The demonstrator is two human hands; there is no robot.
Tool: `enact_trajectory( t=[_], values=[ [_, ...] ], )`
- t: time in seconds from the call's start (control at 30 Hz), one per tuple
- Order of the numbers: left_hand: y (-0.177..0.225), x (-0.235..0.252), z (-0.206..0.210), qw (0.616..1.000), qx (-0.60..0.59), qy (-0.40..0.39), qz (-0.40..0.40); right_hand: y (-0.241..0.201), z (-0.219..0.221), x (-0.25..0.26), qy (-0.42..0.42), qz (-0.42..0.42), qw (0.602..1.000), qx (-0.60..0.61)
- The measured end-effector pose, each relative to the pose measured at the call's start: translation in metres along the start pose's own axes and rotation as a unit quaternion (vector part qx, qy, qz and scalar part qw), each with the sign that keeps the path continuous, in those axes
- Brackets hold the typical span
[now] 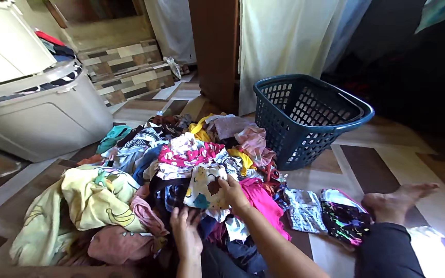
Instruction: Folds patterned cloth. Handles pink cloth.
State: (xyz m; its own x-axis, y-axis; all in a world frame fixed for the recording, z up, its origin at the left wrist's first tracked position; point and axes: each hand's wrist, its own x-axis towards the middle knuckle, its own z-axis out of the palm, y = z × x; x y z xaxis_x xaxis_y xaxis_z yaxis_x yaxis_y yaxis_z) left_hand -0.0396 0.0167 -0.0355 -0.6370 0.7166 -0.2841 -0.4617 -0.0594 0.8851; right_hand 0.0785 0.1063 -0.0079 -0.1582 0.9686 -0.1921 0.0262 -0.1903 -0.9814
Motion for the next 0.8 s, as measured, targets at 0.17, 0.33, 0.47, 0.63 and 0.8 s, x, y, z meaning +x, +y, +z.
enact_trajectory(
  t=[0.17,0.33,0.47,0.63,0.8],
  values=[
    [0.019,-0.013,0.007,0.995,0.044,-0.088,0.012,-0.027,-0.001,-0.023,-0.075,-0.166,0.970,-0.158],
    [0.031,-0.026,0.014,0.922,-0.283,-0.240,-0.108,-0.025,-0.004,-0.077,-0.148,-0.362,0.859,-0.331],
    [0.013,-0.023,0.009,0.863,-0.330,-0.381,-0.042,-0.001,-0.033,-0.109,-0.133,-0.444,0.815,-0.348],
    [-0.014,-0.028,0.018,0.838,-0.348,-0.408,-0.102,0.036,-0.086,-0.118,-0.010,-0.266,0.953,-0.146],
    [-0.030,-0.056,0.024,0.874,-0.236,-0.404,-0.133,0.032,-0.109,-0.134,-0.056,0.033,0.991,0.118]
  ],
)
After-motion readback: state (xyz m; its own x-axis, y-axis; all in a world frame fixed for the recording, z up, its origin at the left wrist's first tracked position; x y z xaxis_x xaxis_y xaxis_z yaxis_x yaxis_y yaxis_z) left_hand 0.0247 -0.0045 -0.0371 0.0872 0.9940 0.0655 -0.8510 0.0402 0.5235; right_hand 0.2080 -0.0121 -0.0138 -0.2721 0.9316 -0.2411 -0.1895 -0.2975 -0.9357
